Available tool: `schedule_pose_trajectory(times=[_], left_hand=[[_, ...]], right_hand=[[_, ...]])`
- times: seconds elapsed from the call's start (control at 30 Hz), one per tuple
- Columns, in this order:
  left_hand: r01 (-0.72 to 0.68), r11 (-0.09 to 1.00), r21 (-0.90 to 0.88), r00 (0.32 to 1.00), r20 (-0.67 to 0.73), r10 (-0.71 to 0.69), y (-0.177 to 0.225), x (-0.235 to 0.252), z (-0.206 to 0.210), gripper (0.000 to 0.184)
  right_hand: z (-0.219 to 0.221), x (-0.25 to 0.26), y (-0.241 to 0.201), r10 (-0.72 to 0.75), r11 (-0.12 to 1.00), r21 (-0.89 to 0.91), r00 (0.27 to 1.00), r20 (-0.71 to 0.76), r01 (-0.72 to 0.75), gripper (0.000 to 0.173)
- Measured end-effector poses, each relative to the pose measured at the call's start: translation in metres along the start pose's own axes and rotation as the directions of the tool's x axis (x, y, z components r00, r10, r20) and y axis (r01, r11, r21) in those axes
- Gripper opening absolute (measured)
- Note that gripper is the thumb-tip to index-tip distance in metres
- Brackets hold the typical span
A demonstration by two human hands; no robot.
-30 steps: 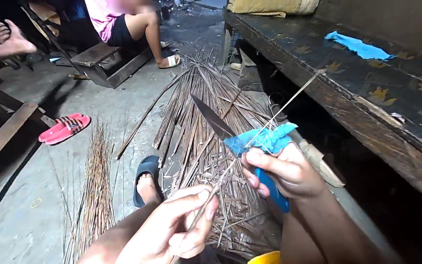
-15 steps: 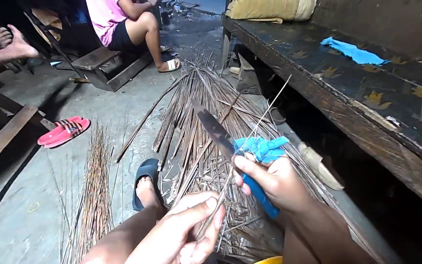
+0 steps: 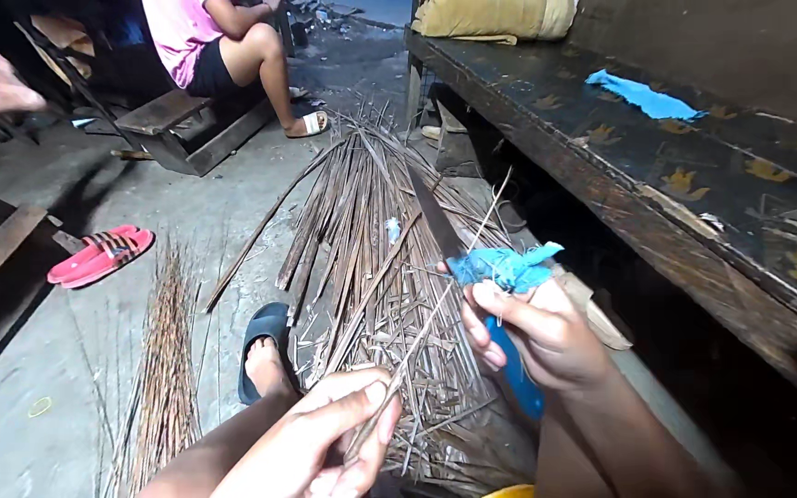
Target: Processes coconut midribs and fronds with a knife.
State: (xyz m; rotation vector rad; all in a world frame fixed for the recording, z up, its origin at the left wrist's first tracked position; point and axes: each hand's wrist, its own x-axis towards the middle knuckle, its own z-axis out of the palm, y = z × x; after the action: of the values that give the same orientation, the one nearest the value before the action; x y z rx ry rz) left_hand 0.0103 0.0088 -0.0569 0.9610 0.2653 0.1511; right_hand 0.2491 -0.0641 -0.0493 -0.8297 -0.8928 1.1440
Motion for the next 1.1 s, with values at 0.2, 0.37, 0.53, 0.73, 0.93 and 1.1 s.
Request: schedule_pose_trajectory(times=[0.2,0.37,0.53,0.73,0.93,1.1], left_hand=[[0.029,1.000,0.011,1.000,0.001,-0.029,-0.003,0.002,0.002,0.035],[0.024,0.999,0.025,1.000,-0.011,-0.024,-0.002,0.001,0.002,0.035],[0.020,1.000,-0.015,0.996,-0.086,-0.021,-0.002,-0.001,-0.004,0.033],[-0.040,0.999,0.036,0.957,-0.285,0.048,0.009,0.007,-0.010,0.032],[0.016,0.996,0.087,0.858,-0.513,0.031,0.020,0.011,-0.020,0.031],[0.066,0.988,0.140,0.755,-0.655,0.043,0.006,0.004,0.001,0.025]], right_hand=[[0.003,-0.002,0.002,0.058,0.998,0.002,0.989,0.138,-0.059,0.013],[-0.017,0.008,-0.017,-0.053,0.998,-0.039,0.988,-0.146,0.047,0.026],[-0.044,0.016,-0.038,-0.090,0.996,-0.061,0.822,-0.562,0.068,0.029],[-0.058,0.003,-0.023,-0.293,0.815,-0.575,0.808,-0.512,-0.069,0.016],[-0.053,0.006,0.039,0.543,0.359,-0.714,0.757,-0.365,-0.601,0.031],[-0.055,-0.020,0.046,0.393,0.239,-0.790,0.800,-0.453,-0.564,0.038]])
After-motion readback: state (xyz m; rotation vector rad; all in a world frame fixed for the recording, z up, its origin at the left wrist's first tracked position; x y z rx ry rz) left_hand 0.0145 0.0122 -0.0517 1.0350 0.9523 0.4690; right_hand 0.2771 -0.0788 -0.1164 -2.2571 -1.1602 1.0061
